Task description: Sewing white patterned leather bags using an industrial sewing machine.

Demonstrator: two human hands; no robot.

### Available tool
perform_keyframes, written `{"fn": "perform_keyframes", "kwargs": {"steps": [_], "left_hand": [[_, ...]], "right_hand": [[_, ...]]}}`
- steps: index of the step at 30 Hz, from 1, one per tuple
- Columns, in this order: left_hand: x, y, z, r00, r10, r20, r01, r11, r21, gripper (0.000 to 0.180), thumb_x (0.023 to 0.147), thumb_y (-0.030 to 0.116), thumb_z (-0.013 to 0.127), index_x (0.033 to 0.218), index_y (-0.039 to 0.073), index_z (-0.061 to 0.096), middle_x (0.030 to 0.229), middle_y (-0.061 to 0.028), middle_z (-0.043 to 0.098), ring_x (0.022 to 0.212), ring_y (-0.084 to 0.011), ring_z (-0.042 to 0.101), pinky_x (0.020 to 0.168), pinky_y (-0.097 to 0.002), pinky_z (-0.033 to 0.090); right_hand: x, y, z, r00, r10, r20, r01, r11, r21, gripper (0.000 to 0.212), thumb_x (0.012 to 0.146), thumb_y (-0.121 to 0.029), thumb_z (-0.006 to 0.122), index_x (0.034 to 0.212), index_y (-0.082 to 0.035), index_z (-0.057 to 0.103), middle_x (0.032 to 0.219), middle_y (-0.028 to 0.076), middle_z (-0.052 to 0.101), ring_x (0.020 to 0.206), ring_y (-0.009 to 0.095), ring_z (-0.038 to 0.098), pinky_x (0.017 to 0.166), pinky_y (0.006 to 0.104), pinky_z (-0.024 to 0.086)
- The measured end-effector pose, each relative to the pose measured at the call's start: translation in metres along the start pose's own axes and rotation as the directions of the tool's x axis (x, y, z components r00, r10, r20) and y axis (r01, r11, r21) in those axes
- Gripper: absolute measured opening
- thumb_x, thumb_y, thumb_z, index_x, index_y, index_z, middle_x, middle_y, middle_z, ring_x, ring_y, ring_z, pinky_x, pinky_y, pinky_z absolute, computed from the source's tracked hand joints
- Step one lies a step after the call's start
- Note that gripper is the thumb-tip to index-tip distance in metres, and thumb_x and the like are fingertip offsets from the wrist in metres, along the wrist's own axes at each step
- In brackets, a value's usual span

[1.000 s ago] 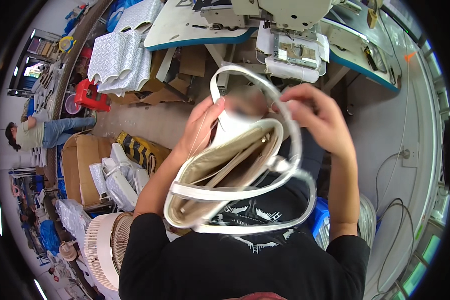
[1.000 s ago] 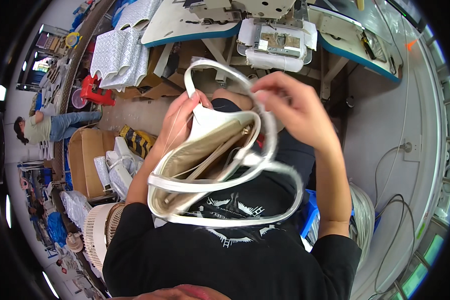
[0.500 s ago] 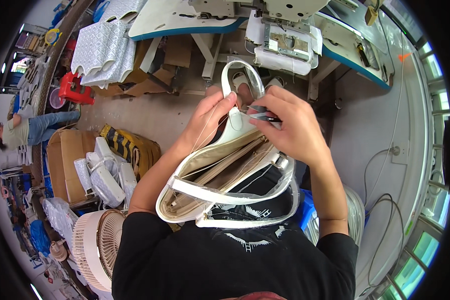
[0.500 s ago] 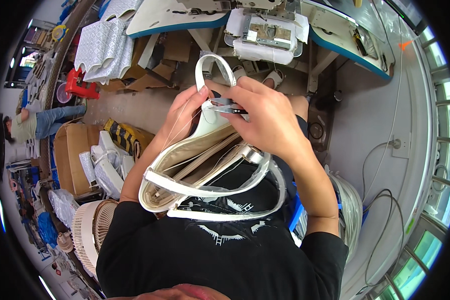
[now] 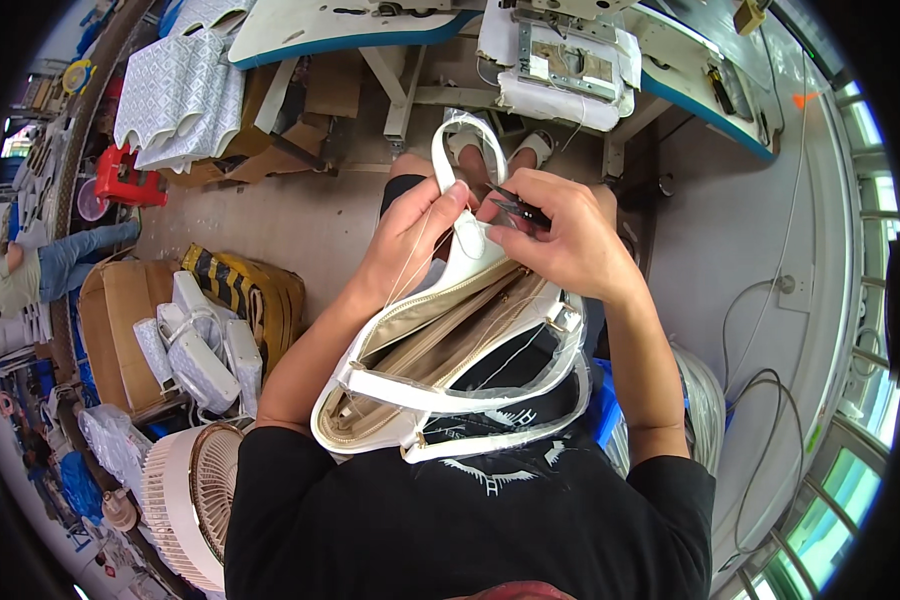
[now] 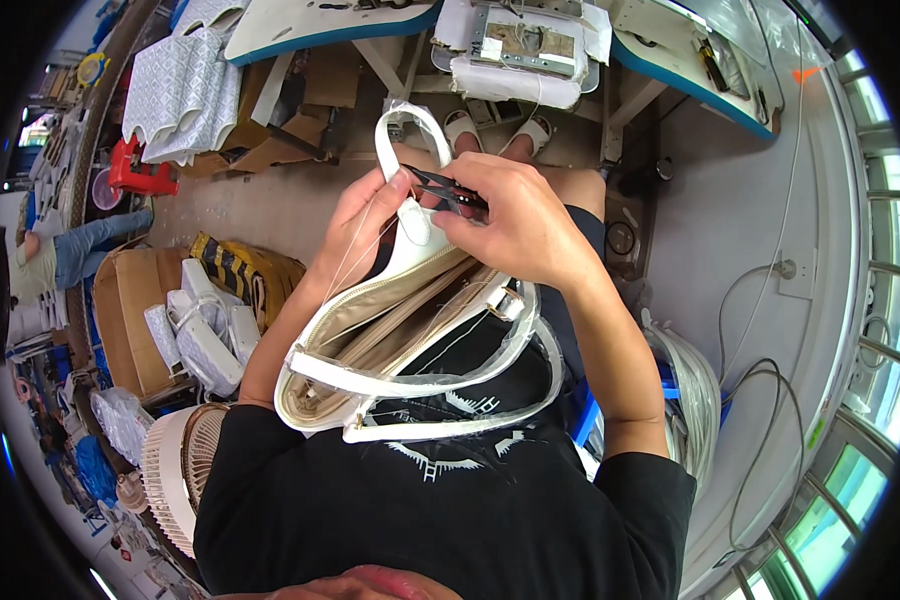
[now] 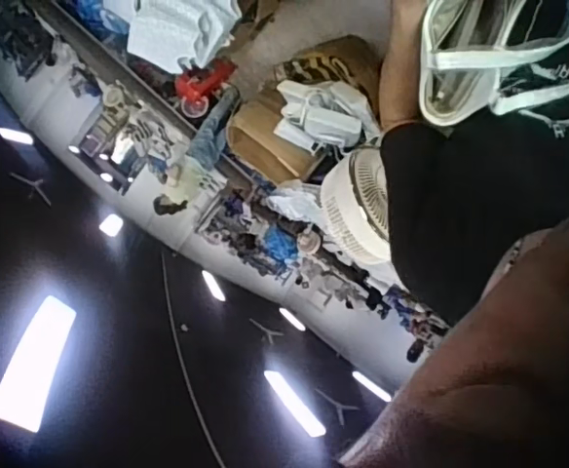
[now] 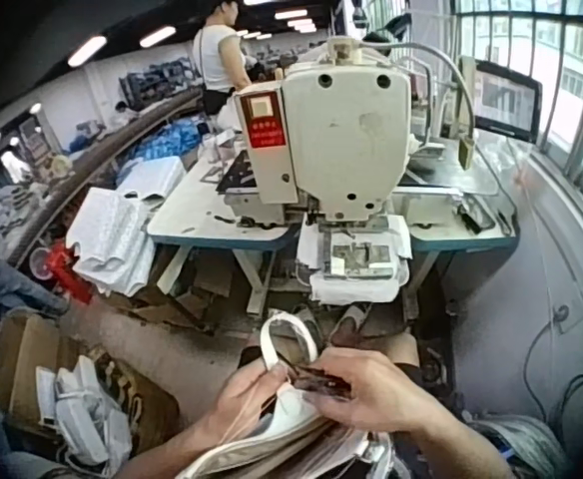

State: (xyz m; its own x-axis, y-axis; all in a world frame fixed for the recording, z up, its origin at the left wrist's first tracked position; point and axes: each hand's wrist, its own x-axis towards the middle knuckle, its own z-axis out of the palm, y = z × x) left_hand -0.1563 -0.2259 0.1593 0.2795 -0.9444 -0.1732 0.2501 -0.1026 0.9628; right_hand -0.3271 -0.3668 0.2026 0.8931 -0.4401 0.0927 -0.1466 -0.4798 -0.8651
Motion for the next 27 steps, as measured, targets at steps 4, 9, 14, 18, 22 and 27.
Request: {"fn": "perform_keyframes", "kwargs": {"steps": [4, 9, 14, 18, 22, 27], "left_hand": [[-0.001, 0.002, 0.003, 1.000, -0.023, -0.002, 0.023, 0.999, 0.024, 0.030, 0.114, 0.027, 0.051, 0.110, -0.001, 0.063, 0.091, 0.0017, 0.061, 0.079, -0.0041, 0.052, 0.070, -0.0225, 0.044], [-0.002, -0.001, 0.004, 1.000, 0.021, 0.008, -0.021, 0.999, 0.036, 0.032, 0.114, 0.029, 0.050, 0.112, -0.001, 0.063, 0.094, 0.0010, 0.062, 0.083, -0.0049, 0.053, 0.074, -0.0225, 0.044], [-0.001, -0.007, 0.002, 0.998, 0.035, 0.060, -0.040, 0.995, 0.088, 0.036, 0.114, 0.034, 0.050, 0.114, 0.000, 0.062, 0.101, -0.0005, 0.063, 0.089, -0.0060, 0.055, 0.081, -0.0223, 0.045], [-0.002, -0.007, 0.004, 0.996, 0.052, 0.070, -0.060, 0.991, 0.120, 0.037, 0.114, 0.035, 0.050, 0.114, 0.000, 0.062, 0.101, -0.0011, 0.064, 0.090, -0.0062, 0.056, 0.081, -0.0224, 0.046], [-0.006, 0.002, 0.011, 0.998, 0.030, 0.055, -0.039, 0.986, 0.161, 0.038, 0.114, 0.035, 0.049, 0.115, -0.001, 0.062, 0.102, -0.0023, 0.064, 0.089, -0.0063, 0.056, 0.080, -0.0225, 0.046], [-0.013, 0.000, 0.022, 0.998, 0.062, -0.033, -0.055, 0.981, 0.185, 0.037, 0.114, 0.030, 0.050, 0.109, -0.003, 0.065, 0.088, -0.0008, 0.064, 0.080, -0.0051, 0.053, 0.072, -0.0227, 0.044]], "right_hand": [[-0.001, 0.002, 0.001, 0.999, 0.031, -0.012, -0.030, 0.998, 0.059, 0.019, 0.085, -0.014, 0.080, 0.098, -0.003, 0.073, 0.082, 0.005, 0.059, 0.067, 0.013, 0.053, 0.061, 0.0289, 0.045], [0.000, 0.005, -0.001, 0.999, 0.046, 0.018, -0.047, 0.997, 0.060, 0.017, 0.086, -0.013, 0.080, 0.098, -0.002, 0.073, 0.082, 0.003, 0.059, 0.069, 0.011, 0.052, 0.062, 0.0276, 0.044], [-0.002, 0.014, -0.001, 0.999, 0.025, 0.046, -0.030, 0.994, 0.109, 0.016, 0.087, -0.010, 0.080, 0.098, -0.001, 0.073, 0.082, 0.003, 0.058, 0.071, 0.010, 0.051, 0.064, 0.0266, 0.044], [-0.006, 0.017, -0.001, 0.999, 0.014, 0.038, -0.019, 0.990, 0.136, 0.015, 0.088, -0.008, 0.079, 0.098, 0.000, 0.073, 0.083, 0.003, 0.058, 0.073, 0.010, 0.051, 0.065, 0.0266, 0.044], [-0.011, 0.020, -0.001, 1.000, -0.015, 0.004, 0.014, 0.985, 0.171, 0.015, 0.087, -0.007, 0.079, 0.099, -0.001, 0.073, 0.084, 0.003, 0.058, 0.073, 0.011, 0.051, 0.066, 0.0269, 0.044], [-0.026, 0.029, 0.006, 0.967, -0.220, -0.127, 0.239, 0.956, 0.167, 0.025, 0.080, -0.003, 0.082, 0.105, -0.003, 0.078, 0.088, 0.003, 0.060, 0.073, 0.015, 0.056, 0.067, 0.0280, 0.048]]}}
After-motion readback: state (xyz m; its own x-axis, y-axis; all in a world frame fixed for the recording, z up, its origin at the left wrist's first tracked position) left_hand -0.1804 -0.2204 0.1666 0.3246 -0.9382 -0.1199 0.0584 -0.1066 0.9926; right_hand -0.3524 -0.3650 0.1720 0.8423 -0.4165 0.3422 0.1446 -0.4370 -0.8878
